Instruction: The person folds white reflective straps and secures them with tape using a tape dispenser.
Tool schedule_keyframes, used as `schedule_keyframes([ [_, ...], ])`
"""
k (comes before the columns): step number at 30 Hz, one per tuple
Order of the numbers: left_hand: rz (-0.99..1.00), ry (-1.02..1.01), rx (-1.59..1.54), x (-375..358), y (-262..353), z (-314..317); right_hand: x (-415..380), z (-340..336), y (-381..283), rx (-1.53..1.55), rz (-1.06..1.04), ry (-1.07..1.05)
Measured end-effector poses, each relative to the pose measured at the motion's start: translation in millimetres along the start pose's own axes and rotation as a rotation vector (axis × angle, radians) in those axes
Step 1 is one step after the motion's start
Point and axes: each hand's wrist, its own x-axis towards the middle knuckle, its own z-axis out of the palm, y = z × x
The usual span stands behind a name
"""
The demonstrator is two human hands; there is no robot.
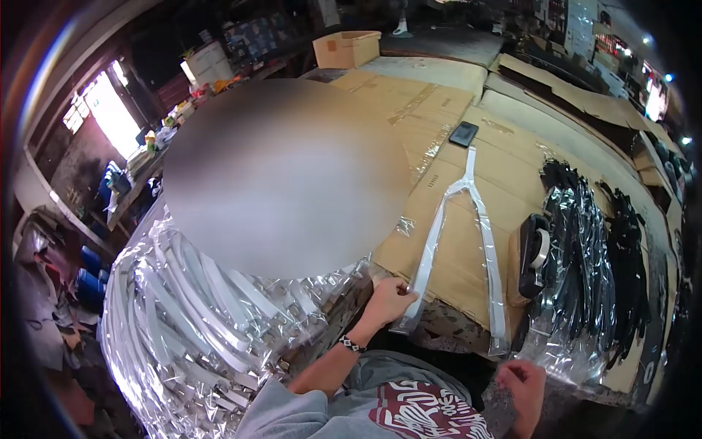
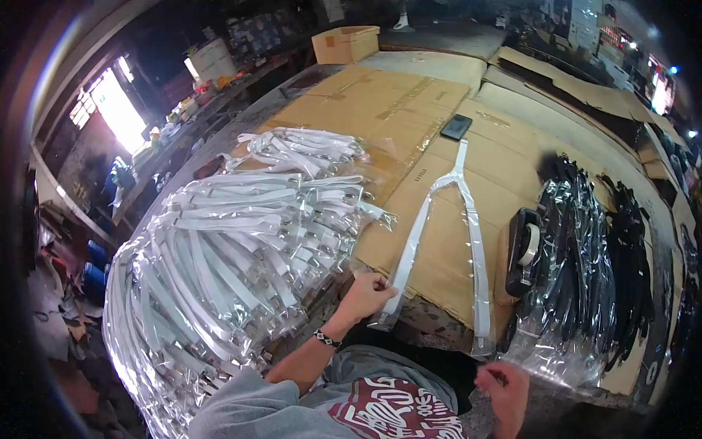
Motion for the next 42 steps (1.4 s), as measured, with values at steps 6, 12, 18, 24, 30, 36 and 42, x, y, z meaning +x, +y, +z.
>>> schedule_keyframes([
  [6,-0.134,-0.075,-0.314,3.5,11.0,-6.7,32.2,66.3,-42.6,0.219,-0.073,0.016],
  [12,-0.276,-0.166,-0.443,13.1,-9.7,5.6,78.4,103.0,-39.1,0.396,-0.026,-0.041],
  [18,-0.356,-0.166,-0.564,7.8,-4.3,6.0,124.2,131.1,-37.2,0.331,0.012,-0.147],
  [24,-0.325,-0.228,-0.561,10.7,-10.5,5.9,172.5,159.7,-31.2,0.188,0.013,-0.168],
  [30,-0.307,-0.127,-0.551,8.2,-2.2,9.5,190.9,173.4,-27.5,0.077,-0.024,-0.226],
  [36,-0.302,-0.142,-0.582,8.3,-2.2,8.5,196.1,180.8,-17.6,0.001,-0.109,-0.169],
  [42,-0.336,-0.147,-0.606,8.4,-0.7,8.0,193.9,185.4,-15.1,-0.109,-0.166,-0.11],
])
